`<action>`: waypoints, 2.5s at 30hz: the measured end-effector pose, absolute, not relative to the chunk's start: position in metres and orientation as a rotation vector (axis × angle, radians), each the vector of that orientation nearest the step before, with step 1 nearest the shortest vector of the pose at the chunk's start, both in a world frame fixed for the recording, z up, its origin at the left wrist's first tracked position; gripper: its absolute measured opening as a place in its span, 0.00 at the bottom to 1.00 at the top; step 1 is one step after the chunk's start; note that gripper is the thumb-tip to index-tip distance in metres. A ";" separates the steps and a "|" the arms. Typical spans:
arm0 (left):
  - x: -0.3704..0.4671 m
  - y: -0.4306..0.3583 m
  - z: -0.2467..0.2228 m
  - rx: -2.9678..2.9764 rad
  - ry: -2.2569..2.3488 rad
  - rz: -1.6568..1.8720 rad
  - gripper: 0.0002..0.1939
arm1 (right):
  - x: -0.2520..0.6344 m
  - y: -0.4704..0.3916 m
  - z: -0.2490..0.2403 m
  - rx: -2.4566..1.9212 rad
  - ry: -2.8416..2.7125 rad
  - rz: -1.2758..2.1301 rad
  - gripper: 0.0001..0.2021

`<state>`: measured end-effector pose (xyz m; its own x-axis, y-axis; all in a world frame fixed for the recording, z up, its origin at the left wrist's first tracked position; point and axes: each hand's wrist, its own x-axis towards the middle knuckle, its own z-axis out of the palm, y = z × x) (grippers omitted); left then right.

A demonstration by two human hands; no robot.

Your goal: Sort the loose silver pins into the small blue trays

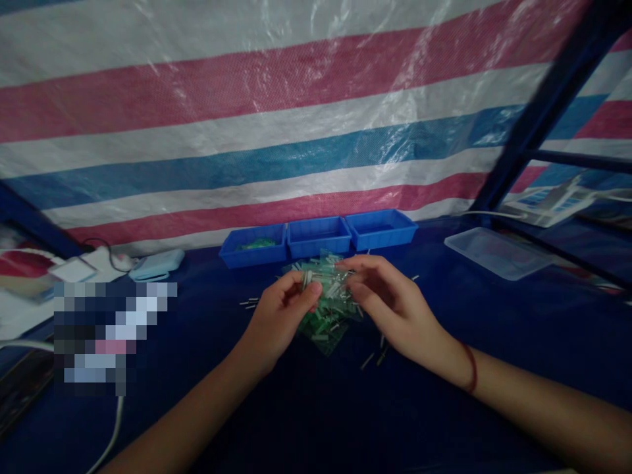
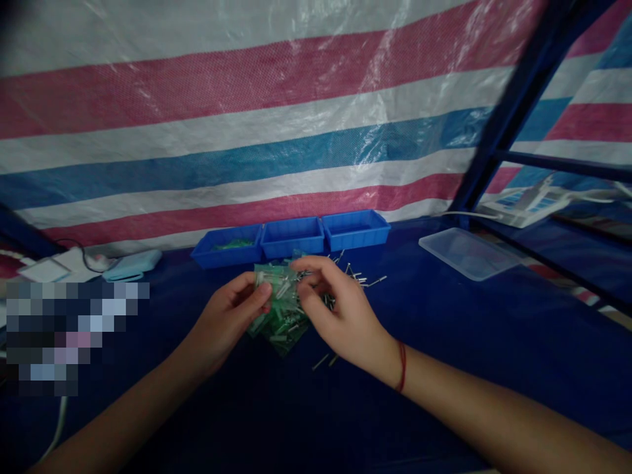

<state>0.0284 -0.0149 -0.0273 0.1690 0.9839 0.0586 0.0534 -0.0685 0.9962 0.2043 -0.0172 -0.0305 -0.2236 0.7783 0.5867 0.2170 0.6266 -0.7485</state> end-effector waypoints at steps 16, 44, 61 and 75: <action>-0.024 0.053 -0.005 1.998 1.578 1.352 0.17 | 0.202 -0.011 -0.035 -0.954 -1.679 0.829 0.11; 0.008 -0.004 -0.022 2.578 1.033 0.690 0.16 | 0.209 -0.016 -0.024 -0.887 -1.973 0.437 0.07; 0.030 -0.015 -0.034 1.294 0.811 0.972 0.30 | 0.218 -0.019 -0.019 -0.658 -2.078 0.135 0.06; 0.023 -0.017 -0.023 1.707 1.214 1.275 0.06 | 0.212 -0.021 -0.023 -0.827 -1.859 0.626 0.06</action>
